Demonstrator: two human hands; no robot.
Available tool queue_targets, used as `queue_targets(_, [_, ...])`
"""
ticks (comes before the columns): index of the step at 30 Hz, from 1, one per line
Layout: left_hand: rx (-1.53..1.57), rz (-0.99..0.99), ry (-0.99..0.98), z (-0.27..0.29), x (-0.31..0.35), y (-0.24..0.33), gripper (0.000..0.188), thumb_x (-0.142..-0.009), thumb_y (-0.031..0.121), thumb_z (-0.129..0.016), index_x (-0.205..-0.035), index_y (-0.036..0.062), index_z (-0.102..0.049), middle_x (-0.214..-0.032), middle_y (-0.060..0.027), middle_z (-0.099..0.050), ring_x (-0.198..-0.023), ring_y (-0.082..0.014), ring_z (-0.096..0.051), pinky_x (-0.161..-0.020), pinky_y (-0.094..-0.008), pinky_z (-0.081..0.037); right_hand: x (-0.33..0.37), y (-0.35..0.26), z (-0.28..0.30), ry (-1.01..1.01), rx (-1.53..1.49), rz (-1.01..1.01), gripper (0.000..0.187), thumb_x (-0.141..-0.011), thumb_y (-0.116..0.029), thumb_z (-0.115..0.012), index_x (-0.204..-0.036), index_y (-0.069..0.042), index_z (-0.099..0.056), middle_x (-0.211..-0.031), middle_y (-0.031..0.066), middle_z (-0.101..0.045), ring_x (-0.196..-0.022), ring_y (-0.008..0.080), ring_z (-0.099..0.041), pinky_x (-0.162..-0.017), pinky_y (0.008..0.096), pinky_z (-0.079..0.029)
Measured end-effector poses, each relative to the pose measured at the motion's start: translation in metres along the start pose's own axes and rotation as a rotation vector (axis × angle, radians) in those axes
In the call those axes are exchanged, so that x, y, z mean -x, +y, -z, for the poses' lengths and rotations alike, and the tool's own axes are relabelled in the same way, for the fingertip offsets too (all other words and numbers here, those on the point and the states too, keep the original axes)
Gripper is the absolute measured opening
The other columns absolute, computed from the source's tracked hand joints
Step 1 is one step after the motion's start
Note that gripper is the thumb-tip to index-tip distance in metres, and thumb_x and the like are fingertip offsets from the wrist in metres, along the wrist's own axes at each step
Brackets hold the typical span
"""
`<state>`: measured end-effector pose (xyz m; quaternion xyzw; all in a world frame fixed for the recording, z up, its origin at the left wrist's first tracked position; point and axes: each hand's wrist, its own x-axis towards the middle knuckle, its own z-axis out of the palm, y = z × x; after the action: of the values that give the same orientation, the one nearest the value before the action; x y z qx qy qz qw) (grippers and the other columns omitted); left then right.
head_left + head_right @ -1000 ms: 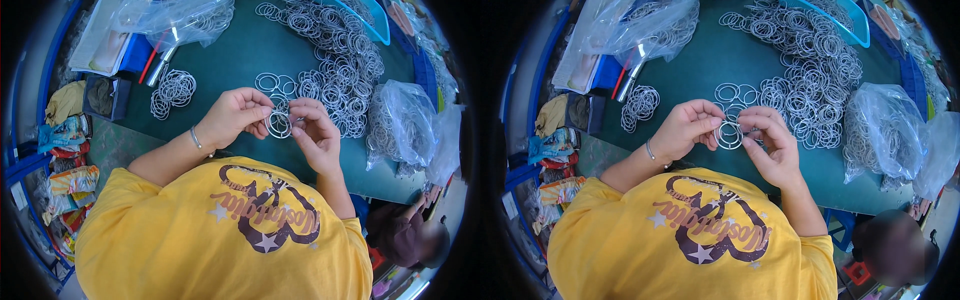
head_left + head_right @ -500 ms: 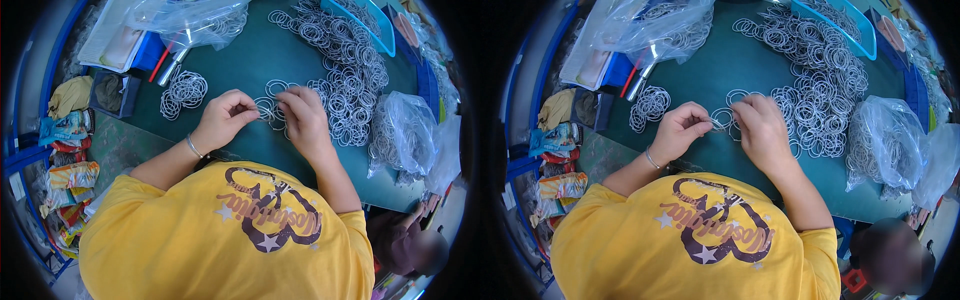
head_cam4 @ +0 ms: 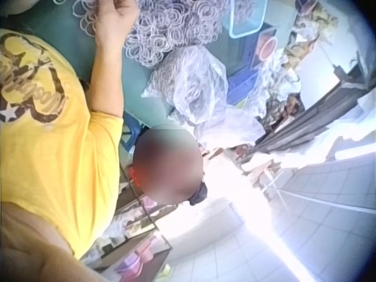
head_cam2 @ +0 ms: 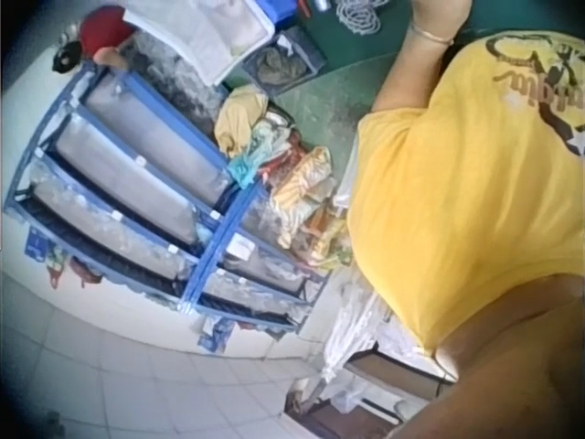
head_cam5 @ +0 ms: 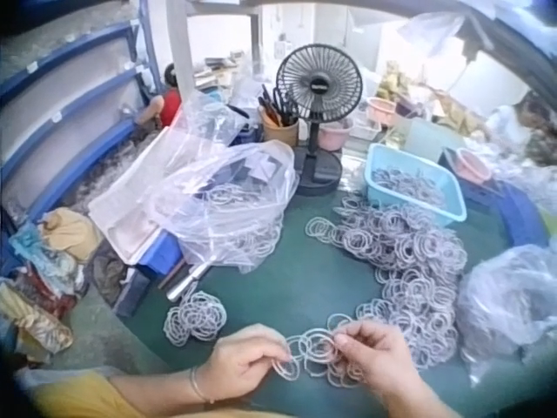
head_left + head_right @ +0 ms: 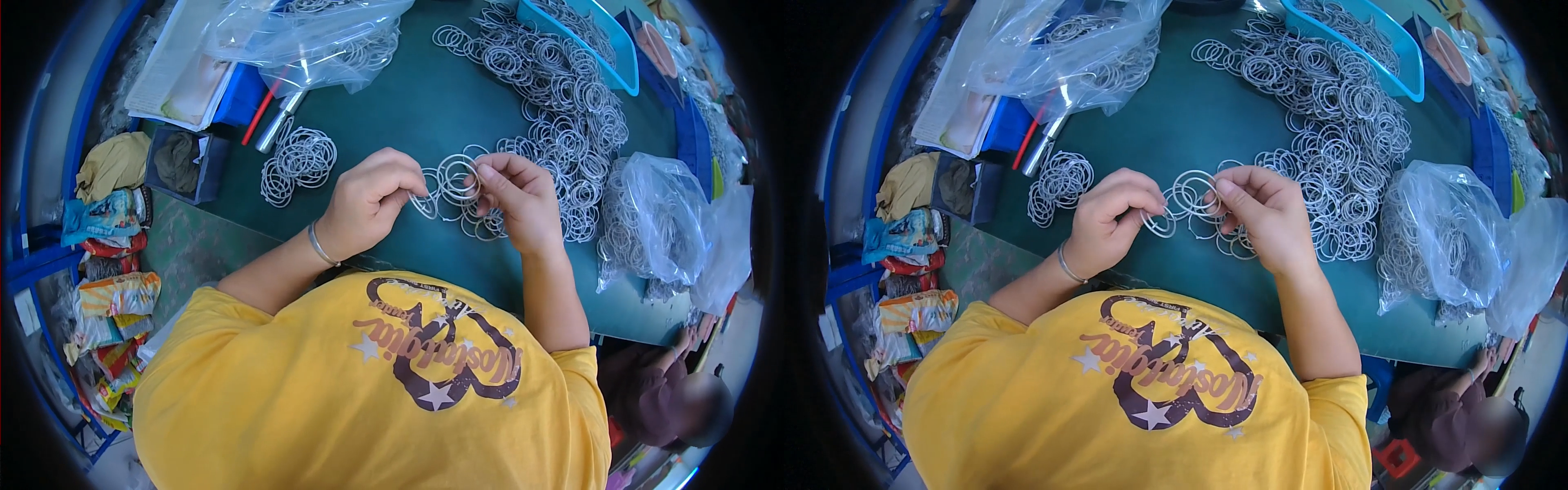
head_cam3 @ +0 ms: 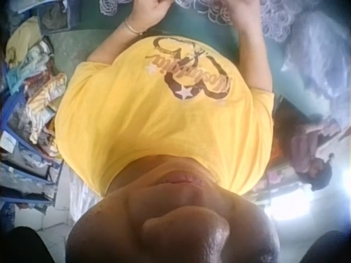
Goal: The person assembles keychains by hand, picking up metal rings and sliding smaller rings or components onto them at a workstation.
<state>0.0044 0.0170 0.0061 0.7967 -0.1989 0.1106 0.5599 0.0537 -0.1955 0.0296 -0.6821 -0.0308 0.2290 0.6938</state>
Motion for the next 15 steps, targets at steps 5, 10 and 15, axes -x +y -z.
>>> queue_targets(5, [-0.002, -0.085, 0.103, -0.007, -0.002, 0.007, 0.026, -0.071, -0.013, -0.064, -0.092, 0.0017, -0.062, -0.085, -0.0103, -0.061, -0.075, -0.0205, -0.061, -0.065, -0.0269, -0.049, 0.002, 0.006, 0.007, -0.091, -0.456, -0.227, 0.016, -0.088, -0.007, -0.056, -0.096, 0.007, -0.060, -0.078, 0.0117, -0.066, -0.064, 0.0163, -0.065, -0.050, 0.0239, -0.054])
queue_targets(10, [-0.084, -0.229, 0.050, -0.006, -0.007, 0.009, 0.031, -0.068, -0.010, -0.068, -0.096, 0.0031, -0.066, -0.083, -0.0085, -0.060, -0.073, -0.0204, -0.059, -0.060, -0.0270, -0.048, 0.005, 0.008, 0.002, -0.194, -0.595, -0.334, 0.017, -0.088, -0.007, -0.053, -0.095, 0.009, -0.059, -0.075, 0.0132, -0.066, -0.060, 0.0184, -0.066, -0.050, 0.0254, -0.056])
queue_targets(15, [0.020, -0.026, 0.049, 0.001, 0.000, 0.003, 0.019, -0.078, -0.006, -0.064, -0.096, -0.0010, -0.063, -0.089, -0.0085, -0.058, -0.075, -0.0163, -0.059, -0.063, -0.0240, -0.050, 0.005, 0.012, -0.003, -0.180, -0.437, -0.385, 0.020, -0.091, -0.012, -0.053, -0.091, 0.006, -0.062, -0.073, 0.0123, -0.066, -0.054, 0.0166, -0.064, -0.045, 0.0242, -0.052])
